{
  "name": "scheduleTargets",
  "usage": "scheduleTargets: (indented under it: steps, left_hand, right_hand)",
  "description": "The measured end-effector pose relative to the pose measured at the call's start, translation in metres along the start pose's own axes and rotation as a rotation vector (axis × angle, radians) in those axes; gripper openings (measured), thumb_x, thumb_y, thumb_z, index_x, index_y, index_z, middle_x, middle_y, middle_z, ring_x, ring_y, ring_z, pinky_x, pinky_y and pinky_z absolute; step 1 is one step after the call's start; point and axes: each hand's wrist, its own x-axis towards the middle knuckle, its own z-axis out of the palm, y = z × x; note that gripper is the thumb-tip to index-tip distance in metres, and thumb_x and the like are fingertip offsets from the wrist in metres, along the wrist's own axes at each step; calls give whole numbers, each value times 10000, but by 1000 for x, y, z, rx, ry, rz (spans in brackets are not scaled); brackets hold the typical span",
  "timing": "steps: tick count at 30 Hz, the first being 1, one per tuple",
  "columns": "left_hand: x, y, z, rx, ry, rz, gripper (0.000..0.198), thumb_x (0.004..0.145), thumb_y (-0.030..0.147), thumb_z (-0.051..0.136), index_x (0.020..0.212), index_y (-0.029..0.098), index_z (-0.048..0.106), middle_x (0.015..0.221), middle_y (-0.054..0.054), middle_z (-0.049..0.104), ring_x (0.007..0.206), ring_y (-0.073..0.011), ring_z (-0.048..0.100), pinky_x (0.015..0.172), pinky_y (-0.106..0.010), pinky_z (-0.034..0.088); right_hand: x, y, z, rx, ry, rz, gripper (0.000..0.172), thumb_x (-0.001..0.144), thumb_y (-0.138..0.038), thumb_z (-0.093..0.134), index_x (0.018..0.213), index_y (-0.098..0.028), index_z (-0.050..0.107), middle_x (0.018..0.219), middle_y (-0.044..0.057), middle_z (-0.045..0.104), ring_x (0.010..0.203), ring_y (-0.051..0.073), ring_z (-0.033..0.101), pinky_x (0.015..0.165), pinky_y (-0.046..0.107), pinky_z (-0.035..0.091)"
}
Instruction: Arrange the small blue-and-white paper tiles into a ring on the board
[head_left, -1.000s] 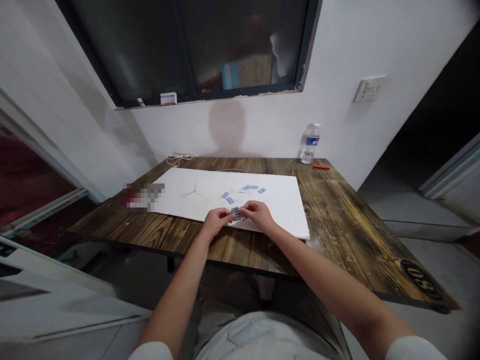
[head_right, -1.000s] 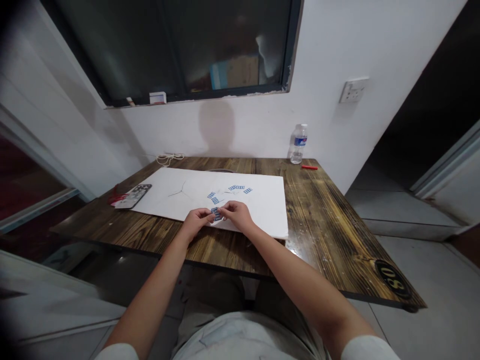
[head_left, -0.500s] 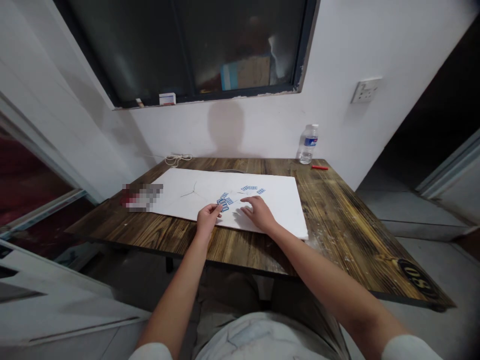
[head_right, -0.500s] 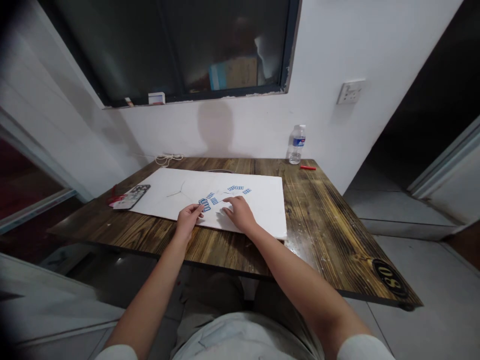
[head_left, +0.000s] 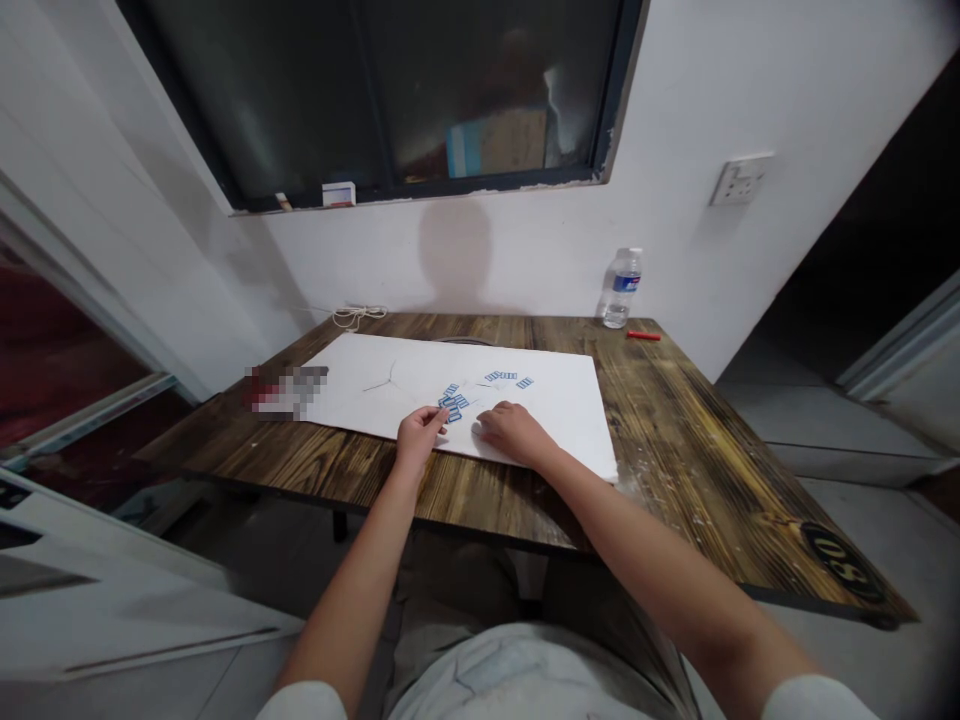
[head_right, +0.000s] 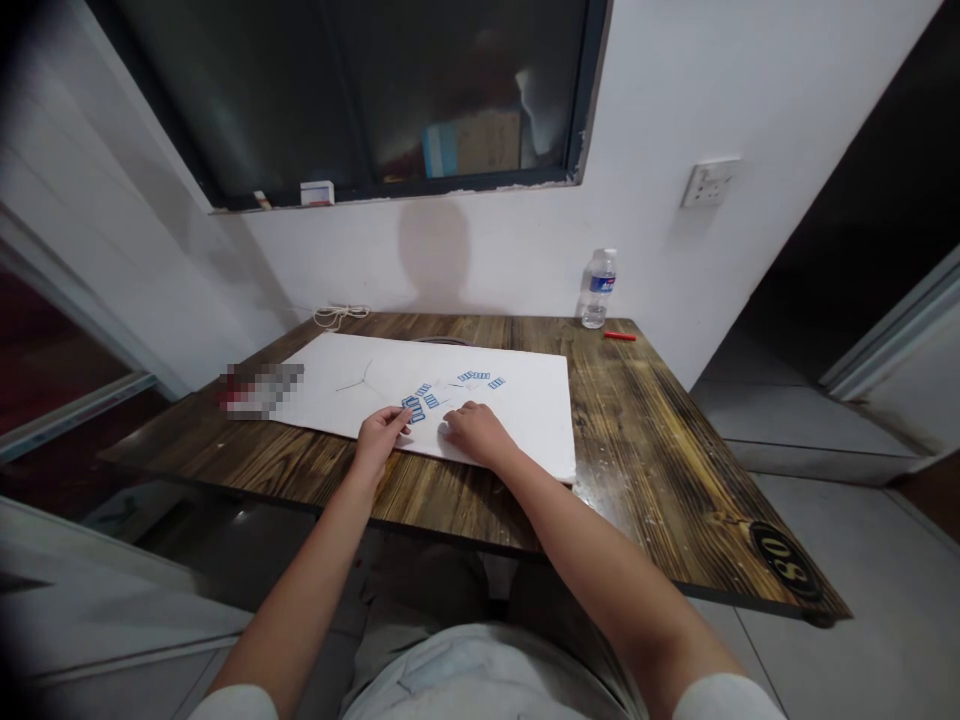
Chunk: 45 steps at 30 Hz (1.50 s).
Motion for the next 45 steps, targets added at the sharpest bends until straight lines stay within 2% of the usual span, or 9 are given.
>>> scheduleTargets:
  steps: [5, 11, 14, 18, 22, 25, 29, 37, 45]
  left_hand:
    - [0, -1, 0, -20, 4, -3, 386, 571, 493, 766, 718, 145, 686, 571, 5, 600, 507, -85, 510, 455, -183, 380]
    - [0, 0, -1, -1, 5, 4, 394, 572, 506, 761, 711, 145, 688, 588, -8, 613, 514, -95, 516, 457, -194, 400]
    - [0, -1, -1, 4, 1, 7, 408, 563, 518, 764, 713, 146, 688, 614, -15, 628, 524, -100, 526, 467, -201, 415]
    - [0, -1, 0, 17, -27, 6, 399, 560, 511, 769, 708, 150, 686, 602, -8, 625, 520, -101, 529, 479, -208, 418]
    - [0, -1, 1, 58, -87, 30, 394, 567, 517, 762, 692, 151, 686, 615, -16, 637, 534, -120, 541, 503, -233, 426]
    - [1, -4, 0, 113, -158, 68, 377, 596, 516, 747, 692, 156, 693, 626, -15, 651, 545, -122, 546, 546, -240, 429]
    - [0, -6, 1, 156, -222, 105, 353, 632, 510, 726, 695, 165, 693, 608, -2, 641, 545, -126, 545, 569, -240, 418]
    - [-8, 3, 2, 149, -342, 106, 325, 657, 500, 722, 681, 179, 677, 602, -1, 623, 570, -139, 546, 589, -246, 417]
    - [-11, 8, 1, 127, -429, 119, 311, 671, 474, 730, 680, 169, 671, 594, 2, 613, 562, -128, 539, 582, -239, 418]
  right_hand:
    - [-1, -6, -4, -80, -26, -41, 179, 902, -270, 558, 945, -141, 674, 866, 112, 701, 889, 219, 583, 777, 298, 379]
    - [-2, -6, -2, -75, -9, -9, 248, 929, -182, 458, 806, -136, 668, 804, 128, 686, 815, 204, 587, 750, 287, 381]
    - [-3, -3, -2, 47, 96, 95, 175, 888, -169, 502, 804, -155, 654, 816, 98, 678, 802, 185, 584, 718, 267, 381]
    - [-3, 2, 1, 377, 249, 208, 140, 850, -197, 513, 777, -177, 631, 716, 19, 653, 648, 135, 556, 617, 233, 371]
    - [0, 3, 6, 675, 328, 214, 144, 838, -269, 524, 773, -187, 623, 636, -14, 631, 580, 119, 546, 582, 222, 388]
    - [1, 2, 9, 793, 317, 185, 111, 802, -282, 571, 807, -190, 634, 643, -20, 640, 569, 113, 560, 578, 219, 410]
    - [1, 1, 10, 904, 287, 176, 150, 791, -329, 601, 804, -187, 648, 644, -15, 643, 562, 114, 574, 569, 225, 432]
    - [4, 0, 15, 1052, 324, 231, 285, 710, -472, 689, 749, -193, 646, 628, 0, 645, 583, 145, 591, 582, 263, 467]
    - [2, -1, 19, 1066, 391, 182, 393, 654, -493, 748, 864, -205, 582, 654, -16, 648, 591, 141, 595, 588, 265, 464]
